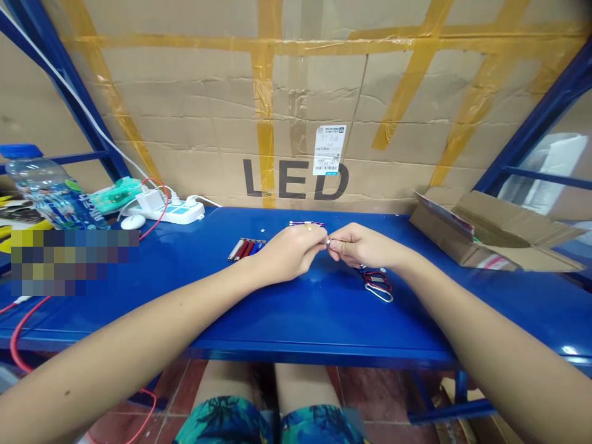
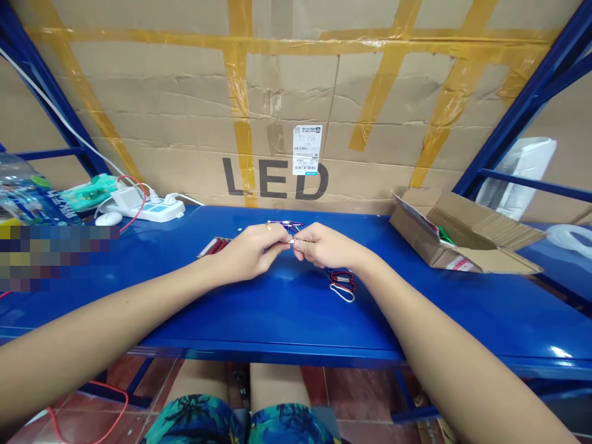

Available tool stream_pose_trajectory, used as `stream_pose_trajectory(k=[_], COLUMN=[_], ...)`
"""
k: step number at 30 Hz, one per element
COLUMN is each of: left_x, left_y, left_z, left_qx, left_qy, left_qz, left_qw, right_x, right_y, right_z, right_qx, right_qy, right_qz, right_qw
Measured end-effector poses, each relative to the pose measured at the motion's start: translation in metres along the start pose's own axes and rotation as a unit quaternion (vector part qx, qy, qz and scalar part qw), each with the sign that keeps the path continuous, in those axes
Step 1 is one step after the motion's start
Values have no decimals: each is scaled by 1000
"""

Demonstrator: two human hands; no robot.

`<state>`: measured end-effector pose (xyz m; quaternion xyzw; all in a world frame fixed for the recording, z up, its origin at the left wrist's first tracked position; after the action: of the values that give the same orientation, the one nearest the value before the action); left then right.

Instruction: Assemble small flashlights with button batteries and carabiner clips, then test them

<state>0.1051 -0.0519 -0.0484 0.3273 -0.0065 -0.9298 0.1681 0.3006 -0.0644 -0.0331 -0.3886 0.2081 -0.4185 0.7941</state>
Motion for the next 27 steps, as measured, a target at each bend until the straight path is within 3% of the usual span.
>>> stream_pose_trajectory(k=[7, 13, 17, 21, 27], left_x=[-1, -1, -2, -6, -7], left_y=[2, 3, 2, 4, 2], left_z=[1, -1, 1, 6, 3], left_qx=[-38, -51, -30, 23, 63], left_qy=[23, 25, 5, 20, 48], left_qz=[-48, -75, -30, 46, 66], left_qw=[998, 996, 999, 998, 995], right_x=[2, 4, 5, 7, 5], right_y=[-2, -1, -6, -11, -11], right_z=[2, 2, 3, 7, 8], right_qx=[18, 23, 77, 158, 228], right_qy=[22, 4, 19, 64, 90], right_qz=[0, -9, -9, 32, 69], right_qw=[1000, 1000, 997, 985, 967])
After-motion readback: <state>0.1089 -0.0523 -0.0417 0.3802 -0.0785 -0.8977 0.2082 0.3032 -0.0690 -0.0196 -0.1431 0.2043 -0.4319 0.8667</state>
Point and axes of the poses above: each hand's wrist, its own x-axis away from the middle knuckle, its own z-axis out of the back of the hand, y = z × x, the point moved 1 cm from there along -x, towards the middle knuckle
